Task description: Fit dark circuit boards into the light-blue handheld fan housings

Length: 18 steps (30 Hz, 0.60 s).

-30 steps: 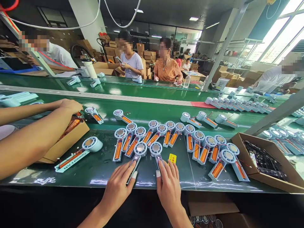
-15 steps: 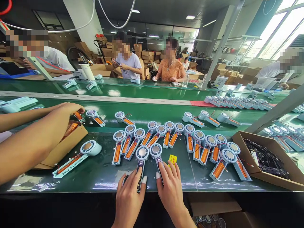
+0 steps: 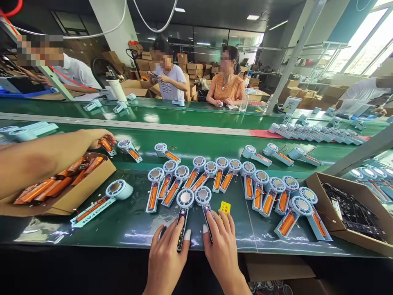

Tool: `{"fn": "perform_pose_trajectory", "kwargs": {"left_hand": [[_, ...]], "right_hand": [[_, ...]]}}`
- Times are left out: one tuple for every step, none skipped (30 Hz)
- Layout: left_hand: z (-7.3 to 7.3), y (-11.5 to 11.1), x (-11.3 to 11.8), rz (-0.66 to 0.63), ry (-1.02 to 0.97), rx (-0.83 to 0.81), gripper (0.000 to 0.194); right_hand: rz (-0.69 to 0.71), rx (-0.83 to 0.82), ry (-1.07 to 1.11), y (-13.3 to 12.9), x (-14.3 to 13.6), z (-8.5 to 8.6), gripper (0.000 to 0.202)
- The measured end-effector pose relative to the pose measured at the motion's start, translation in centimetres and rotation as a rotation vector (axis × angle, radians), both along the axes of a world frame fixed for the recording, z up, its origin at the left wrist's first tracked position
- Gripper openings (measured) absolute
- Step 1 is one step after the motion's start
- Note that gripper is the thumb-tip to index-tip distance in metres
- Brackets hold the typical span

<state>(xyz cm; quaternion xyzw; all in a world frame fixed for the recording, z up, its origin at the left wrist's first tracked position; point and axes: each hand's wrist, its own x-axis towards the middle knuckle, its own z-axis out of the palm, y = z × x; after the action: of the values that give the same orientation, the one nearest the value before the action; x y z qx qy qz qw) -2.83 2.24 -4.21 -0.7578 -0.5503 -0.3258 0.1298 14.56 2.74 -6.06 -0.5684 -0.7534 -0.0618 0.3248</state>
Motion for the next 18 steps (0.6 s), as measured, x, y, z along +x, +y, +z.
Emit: {"fn": "perform_pose_trajectory", "kwargs": {"left_hand": [[0.0,0.0,0.0,-0.001,-0.001,-0.004,0.032],[-0.1,0.0,0.0,-0.004,-0.001,-0.006,0.033],[-0.1,-0.1,0.0,-0.007,-0.002,-0.007,0.033],[-0.2,-0.1,0.0,-0.01,-0.005,-0.008,0.033],[-0.2,-0.2,-0.1,-0.014,-0.012,-0.009,0.034],[-0.2,-0.2,-0.1,-0.018,-0.023,-0.012,0.034],[-0.1,-0.2,-0.2,-0.025,-0.038,-0.019,0.035],[0.1,-0.2,-0.3,-0.036,-0.057,-0.028,0.035],[0.3,-0.1,-0.5,-0.049,-0.082,-0.045,0.036],[0.8,-0.1,-0.6,-0.064,-0.112,-0.071,0.037],[1.3,0.0,-0.9,-0.081,-0.148,-0.107,0.037],[1.9,0.1,-1.1,-0.101,-0.188,-0.154,0.038],[2.5,0.2,-1.3,-0.121,-0.233,-0.214,0.038],[3.1,0.3,-1.4,-0.14,-0.279,-0.281,0.038],[3.7,0.4,-1.6,-0.157,-0.325,-0.345,0.038],[4.1,0.4,-1.7,-0.168,-0.371,-0.4,0.04],[4.3,0.5,-1.8,-0.17,-0.417,-0.444,0.042],[4.3,0.5,-1.8,-0.164,-0.467,-0.47,0.043]], "right_hand": [[0.003,-0.001,-0.001,0.0,0.0,0.0,0.042],[0.006,-0.001,-0.003,0.0,0.0,0.0,0.042],[0.008,0.001,-0.006,0.0,0.0,0.0,0.042],[0.009,0.002,-0.008,0.0,0.0,0.1,0.042],[0.009,0.003,-0.01,0.0,0.0,0.2,0.042],[0.008,0.002,-0.007,0.0,0.0,0.3,0.042],[0.008,-0.002,-0.002,0.0,0.0,0.5,0.042],[0.008,-0.008,0.007,0.0,0.0,0.8,0.041],[0.007,-0.015,0.016,0.0,0.0,1.2,0.04],[0.003,-0.023,0.024,-0.1,-0.2,1.6,0.039],[-0.005,-0.031,0.029,-0.2,-0.4,2.1,0.039],[-0.014,-0.039,0.027,-0.4,-0.7,2.5,0.041],[-0.025,-0.046,0.019,-0.5,-1.1,2.8,0.045],[-0.037,-0.05,0.005,-0.6,-1.6,3.1,0.048],[-0.049,-0.049,-0.011,-0.7,-2.2,3.2,0.05],[-0.064,-0.042,-0.028,-0.7,-2.9,3.1,0.05],[-0.086,-0.028,-0.045,-0.5,-3.6,2.9,0.047],[-0.116,-0.011,-0.063,-0.2,-4.3,2.6,0.044]]}}
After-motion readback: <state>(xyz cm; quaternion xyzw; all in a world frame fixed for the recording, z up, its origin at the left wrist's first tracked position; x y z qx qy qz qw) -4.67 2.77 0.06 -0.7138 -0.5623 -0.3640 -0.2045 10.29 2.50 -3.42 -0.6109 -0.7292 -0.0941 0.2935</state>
